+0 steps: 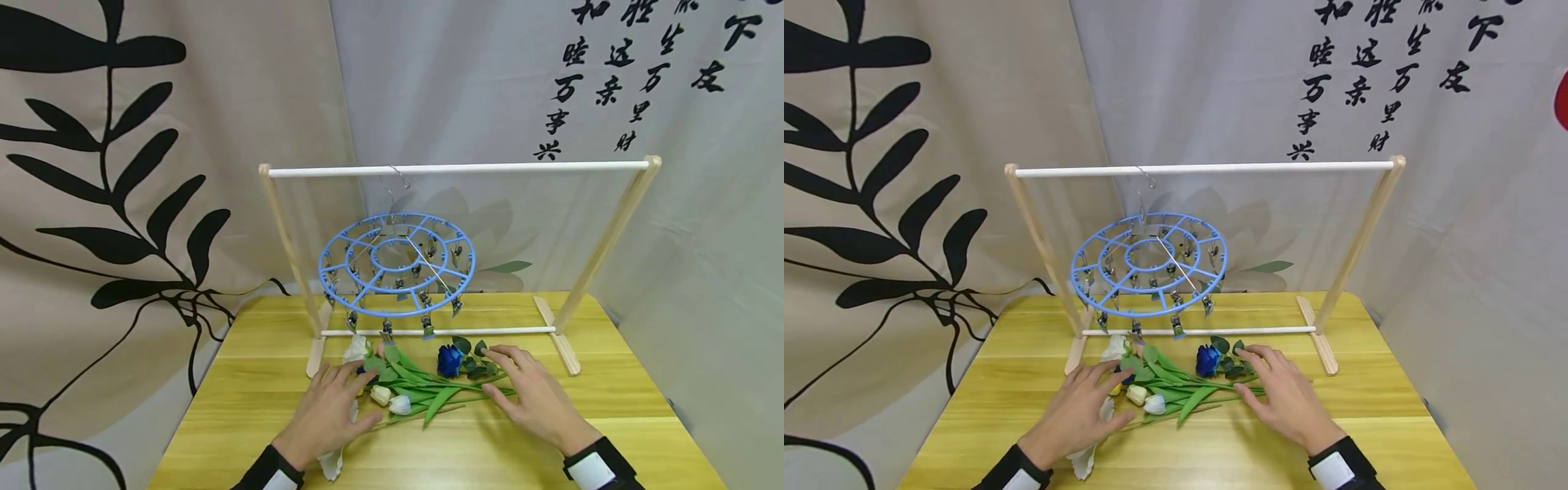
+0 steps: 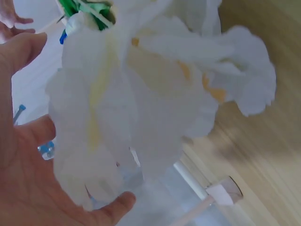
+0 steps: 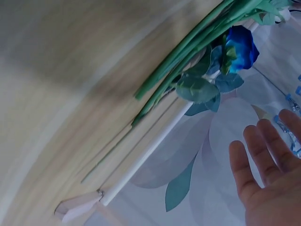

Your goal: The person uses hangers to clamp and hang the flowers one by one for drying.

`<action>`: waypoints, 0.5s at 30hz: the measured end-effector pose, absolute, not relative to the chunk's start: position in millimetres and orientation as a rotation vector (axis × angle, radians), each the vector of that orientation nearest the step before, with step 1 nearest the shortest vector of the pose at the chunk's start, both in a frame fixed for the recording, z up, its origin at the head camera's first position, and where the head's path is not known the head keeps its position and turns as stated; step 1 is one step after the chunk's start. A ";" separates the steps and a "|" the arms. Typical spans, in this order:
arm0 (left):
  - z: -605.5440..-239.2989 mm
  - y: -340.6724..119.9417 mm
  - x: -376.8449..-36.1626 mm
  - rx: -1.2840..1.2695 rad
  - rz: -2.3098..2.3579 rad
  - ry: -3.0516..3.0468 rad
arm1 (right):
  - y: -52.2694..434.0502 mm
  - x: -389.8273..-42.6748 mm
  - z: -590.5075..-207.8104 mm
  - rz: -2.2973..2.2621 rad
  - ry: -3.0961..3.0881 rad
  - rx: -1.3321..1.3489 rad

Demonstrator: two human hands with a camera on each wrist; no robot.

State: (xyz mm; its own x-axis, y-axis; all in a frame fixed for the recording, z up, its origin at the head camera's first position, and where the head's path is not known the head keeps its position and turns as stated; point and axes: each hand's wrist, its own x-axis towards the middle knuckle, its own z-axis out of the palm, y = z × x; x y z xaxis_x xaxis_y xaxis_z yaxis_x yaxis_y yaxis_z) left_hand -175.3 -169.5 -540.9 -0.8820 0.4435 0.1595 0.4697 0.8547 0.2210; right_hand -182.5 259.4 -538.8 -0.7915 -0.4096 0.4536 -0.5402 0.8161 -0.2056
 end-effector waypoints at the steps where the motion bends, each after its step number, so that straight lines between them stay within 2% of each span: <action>1: -541.5 -167.9 -174.4 -0.729 -0.377 -2.920 | 257.8 -181.6 -540.0 0.459 -2.610 0.712; 15: -548.2 -153.6 -162.5 -0.864 -0.292 -2.872 | 237.2 -176.5 -552.4 0.468 -2.562 0.771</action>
